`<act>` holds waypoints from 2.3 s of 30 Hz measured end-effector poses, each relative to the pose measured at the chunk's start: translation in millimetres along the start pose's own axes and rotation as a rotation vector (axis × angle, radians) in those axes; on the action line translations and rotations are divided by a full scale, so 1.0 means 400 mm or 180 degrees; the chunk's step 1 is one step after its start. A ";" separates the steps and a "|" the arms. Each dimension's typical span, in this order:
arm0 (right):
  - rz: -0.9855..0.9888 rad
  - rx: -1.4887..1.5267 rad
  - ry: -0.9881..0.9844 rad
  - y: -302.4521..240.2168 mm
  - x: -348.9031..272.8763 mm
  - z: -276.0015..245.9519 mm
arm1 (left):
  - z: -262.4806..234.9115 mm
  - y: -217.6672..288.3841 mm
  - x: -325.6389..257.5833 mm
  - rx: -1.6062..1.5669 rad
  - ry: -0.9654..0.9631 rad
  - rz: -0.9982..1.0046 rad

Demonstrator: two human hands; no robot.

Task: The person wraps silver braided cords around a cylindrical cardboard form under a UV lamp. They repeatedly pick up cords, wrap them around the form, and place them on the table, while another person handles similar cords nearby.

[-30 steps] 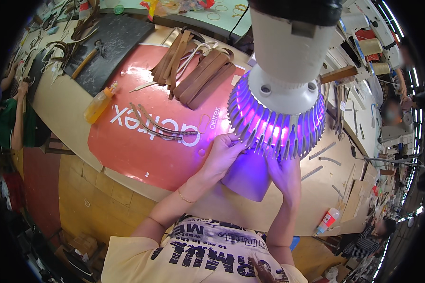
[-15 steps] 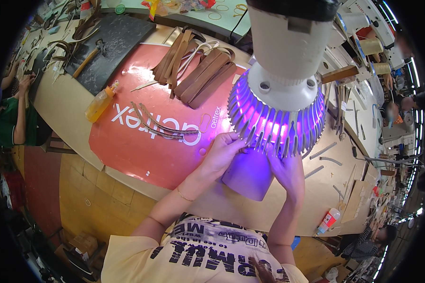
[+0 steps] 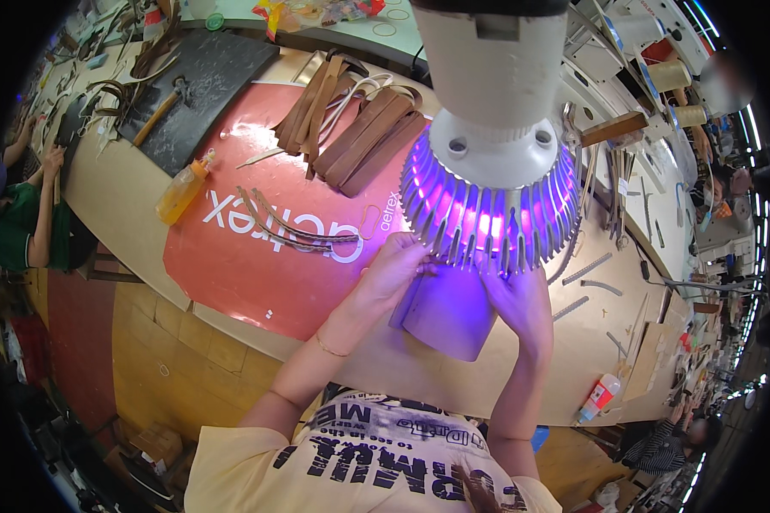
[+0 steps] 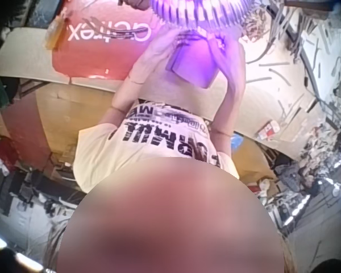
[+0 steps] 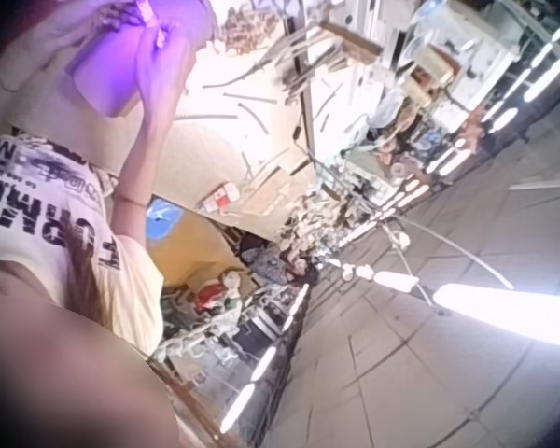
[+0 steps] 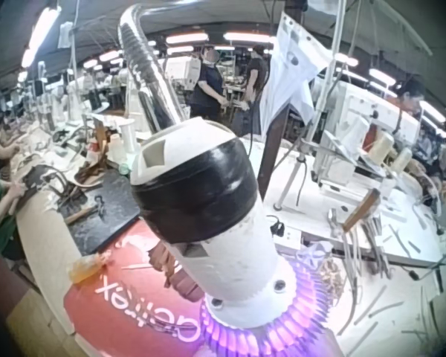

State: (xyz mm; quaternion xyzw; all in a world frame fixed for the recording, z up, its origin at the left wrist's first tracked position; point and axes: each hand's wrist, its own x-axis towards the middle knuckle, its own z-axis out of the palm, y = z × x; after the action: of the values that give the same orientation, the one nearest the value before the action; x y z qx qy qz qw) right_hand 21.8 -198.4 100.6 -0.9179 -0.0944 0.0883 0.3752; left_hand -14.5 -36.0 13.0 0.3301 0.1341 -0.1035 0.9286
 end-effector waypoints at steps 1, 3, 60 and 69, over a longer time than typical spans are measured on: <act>-0.0016 -0.0031 0.0000 0.001 0.001 0.001 | 0.001 -0.001 -0.001 0.0086 0.0093 -0.0012; -0.0043 -0.0093 -0.0002 0.004 0.002 0.003 | 0.001 -0.003 -0.001 0.0216 0.0147 -0.0030; 0.0009 0.0428 0.0283 0.031 0.003 0.022 | 0.043 0.020 -0.012 0.0836 0.0073 0.0477; 0.0265 0.1056 0.0043 0.056 0.017 -0.002 | 0.028 -0.033 0.031 0.1114 0.0284 0.0673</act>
State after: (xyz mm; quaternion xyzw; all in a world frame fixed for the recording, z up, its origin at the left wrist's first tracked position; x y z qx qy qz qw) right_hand 31.0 -212.8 84.7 -0.8470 -0.0378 0.1119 0.5182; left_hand -4.3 -54.4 9.8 0.5029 0.1197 -0.0124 0.8559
